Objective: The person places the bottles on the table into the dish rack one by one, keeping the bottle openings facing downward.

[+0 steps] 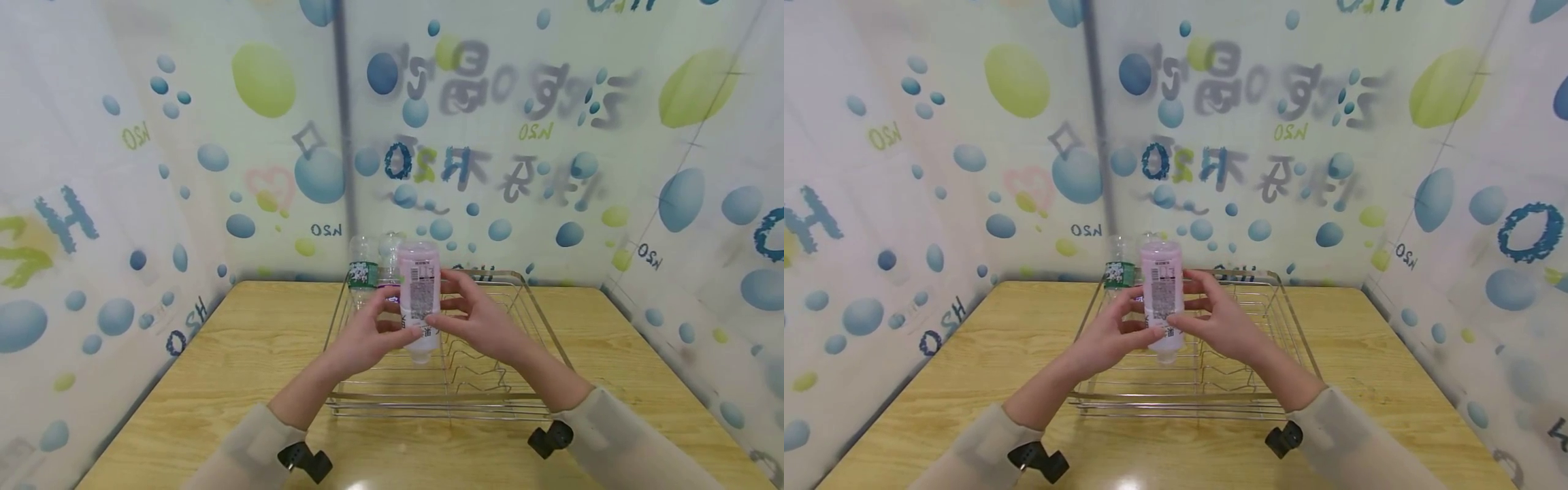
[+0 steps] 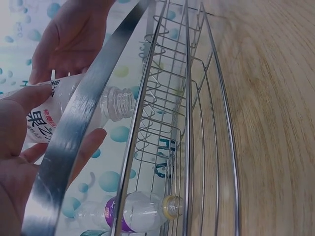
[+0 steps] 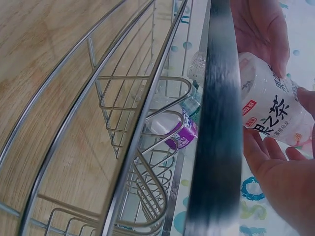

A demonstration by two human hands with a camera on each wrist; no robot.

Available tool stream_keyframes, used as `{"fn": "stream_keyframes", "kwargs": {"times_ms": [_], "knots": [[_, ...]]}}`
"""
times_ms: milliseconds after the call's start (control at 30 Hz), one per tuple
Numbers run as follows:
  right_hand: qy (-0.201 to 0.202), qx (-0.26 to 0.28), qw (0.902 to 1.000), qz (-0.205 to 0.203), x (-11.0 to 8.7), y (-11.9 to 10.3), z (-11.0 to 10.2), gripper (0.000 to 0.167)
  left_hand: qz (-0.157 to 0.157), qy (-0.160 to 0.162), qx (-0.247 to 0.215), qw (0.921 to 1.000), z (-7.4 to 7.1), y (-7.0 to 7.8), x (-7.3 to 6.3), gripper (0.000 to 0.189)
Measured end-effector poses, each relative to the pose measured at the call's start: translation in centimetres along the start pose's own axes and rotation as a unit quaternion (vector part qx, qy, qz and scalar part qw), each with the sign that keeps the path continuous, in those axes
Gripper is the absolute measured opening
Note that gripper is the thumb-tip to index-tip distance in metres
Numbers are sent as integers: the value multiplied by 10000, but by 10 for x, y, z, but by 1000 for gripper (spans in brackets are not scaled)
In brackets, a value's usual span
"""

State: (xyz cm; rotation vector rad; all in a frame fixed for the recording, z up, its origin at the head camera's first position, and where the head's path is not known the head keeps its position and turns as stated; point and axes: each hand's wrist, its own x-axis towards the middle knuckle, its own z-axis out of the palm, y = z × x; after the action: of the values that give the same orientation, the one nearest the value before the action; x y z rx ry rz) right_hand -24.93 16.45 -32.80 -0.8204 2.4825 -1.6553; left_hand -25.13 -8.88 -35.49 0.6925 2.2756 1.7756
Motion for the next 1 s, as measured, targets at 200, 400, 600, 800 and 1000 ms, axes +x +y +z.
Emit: {"fn": "stream_keyframes", "kwargs": {"times_ms": [200,400,600,800,1000], "knots": [[6,-26,9999,119,1,1,1,78,23,-47,-26,10000,1,0,-1,70],[36,-10,9997,253,1,2,3,80,-12,-26,10,10000,1,-3,-2,71],[53,63,9995,290,1,3,4,80,84,-14,98,9999,1,-3,-2,72],[83,39,9995,294,2,3,6,79,90,-49,85,9999,-3,-2,-6,74],[126,0,9999,93,1,5,5,79,177,141,218,9995,-21,-3,-18,70]]}}
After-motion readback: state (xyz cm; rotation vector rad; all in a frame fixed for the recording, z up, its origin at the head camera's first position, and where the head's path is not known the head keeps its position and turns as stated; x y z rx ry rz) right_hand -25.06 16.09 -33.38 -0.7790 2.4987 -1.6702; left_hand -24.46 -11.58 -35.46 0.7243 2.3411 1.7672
